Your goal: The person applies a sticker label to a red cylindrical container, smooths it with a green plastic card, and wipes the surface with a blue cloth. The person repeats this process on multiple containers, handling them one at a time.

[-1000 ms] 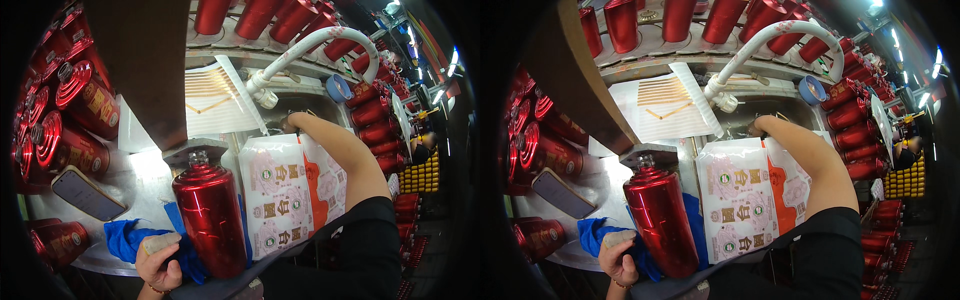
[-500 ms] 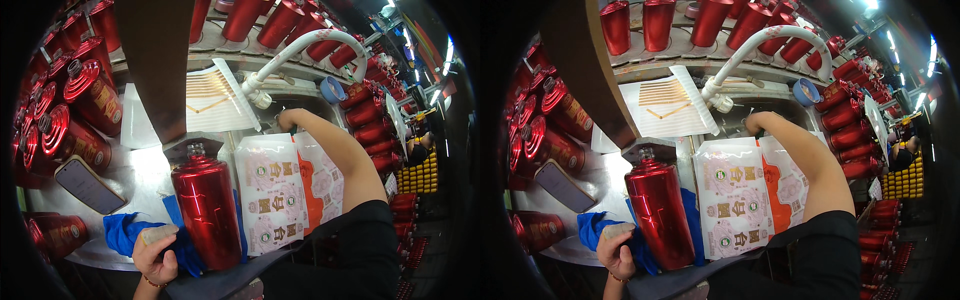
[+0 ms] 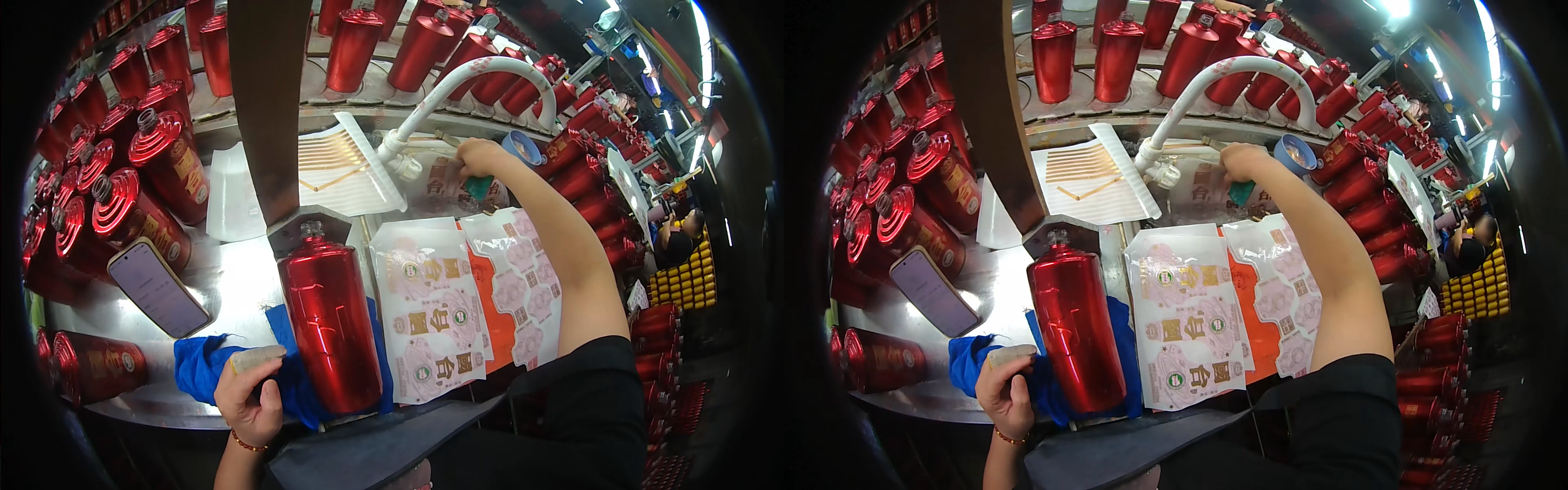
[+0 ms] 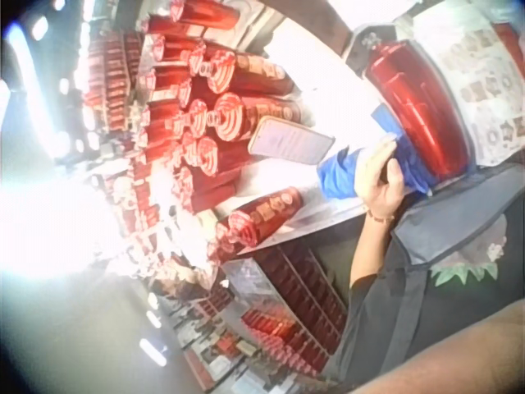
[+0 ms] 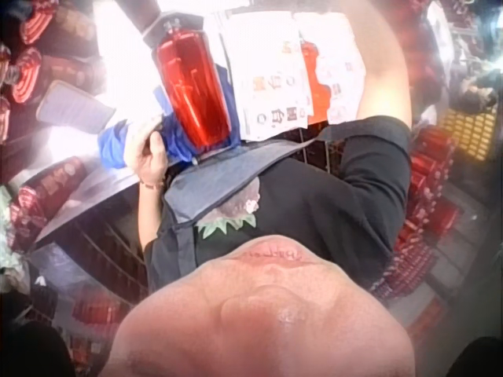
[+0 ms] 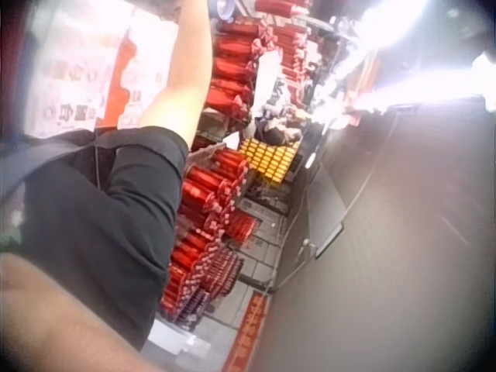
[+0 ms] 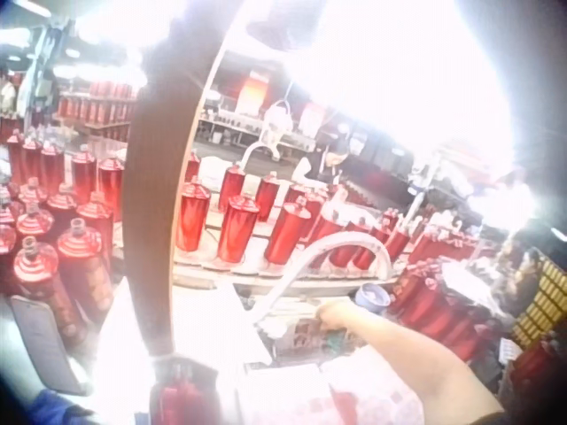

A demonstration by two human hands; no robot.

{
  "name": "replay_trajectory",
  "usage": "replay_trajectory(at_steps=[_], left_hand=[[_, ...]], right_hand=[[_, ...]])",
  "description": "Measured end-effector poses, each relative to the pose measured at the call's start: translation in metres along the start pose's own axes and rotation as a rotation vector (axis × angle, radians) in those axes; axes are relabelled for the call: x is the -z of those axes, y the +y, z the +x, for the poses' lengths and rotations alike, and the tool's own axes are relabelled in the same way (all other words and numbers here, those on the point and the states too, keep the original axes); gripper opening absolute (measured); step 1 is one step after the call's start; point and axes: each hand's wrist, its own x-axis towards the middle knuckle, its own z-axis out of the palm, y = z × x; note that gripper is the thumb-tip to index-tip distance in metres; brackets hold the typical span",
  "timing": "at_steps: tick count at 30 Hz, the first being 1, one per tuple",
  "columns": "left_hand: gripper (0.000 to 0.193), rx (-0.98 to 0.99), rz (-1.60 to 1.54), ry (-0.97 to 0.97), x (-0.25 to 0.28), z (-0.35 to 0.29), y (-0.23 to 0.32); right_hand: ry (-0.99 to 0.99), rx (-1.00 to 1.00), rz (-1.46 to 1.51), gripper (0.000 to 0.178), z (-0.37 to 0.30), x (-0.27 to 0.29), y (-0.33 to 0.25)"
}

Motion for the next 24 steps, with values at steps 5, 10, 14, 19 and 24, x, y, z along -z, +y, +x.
replay_trajectory(at_steps=[5,10,14,19,24], left_hand=[[0.019,-0.02,-0.059,0.021,-0.004,0.001,-0.002],[0.019,-0.024,-0.099,0.055,-0.006,0.0,-0.004],[0.02,-0.026,-0.13,0.06,-0.007,-0.003,-0.003],[0.021,-0.027,-0.236,0.037,-0.005,0.0,0.02],[0.022,-0.084,-0.415,-0.307,-0.027,0.021,0.07]], right_hand=[[0.284,-0.025,0.014,0.028,-0.037,-0.001,0.033],[0.469,-0.14,0.006,0.023,-0.074,0.012,0.049],[0.461,-0.293,-0.037,0.019,-0.102,0.031,0.053],[0.506,-0.308,-0.03,0.021,-0.148,0.057,0.036],[0.503,-0.241,-0.009,0.029,-0.202,0.085,0.016]])
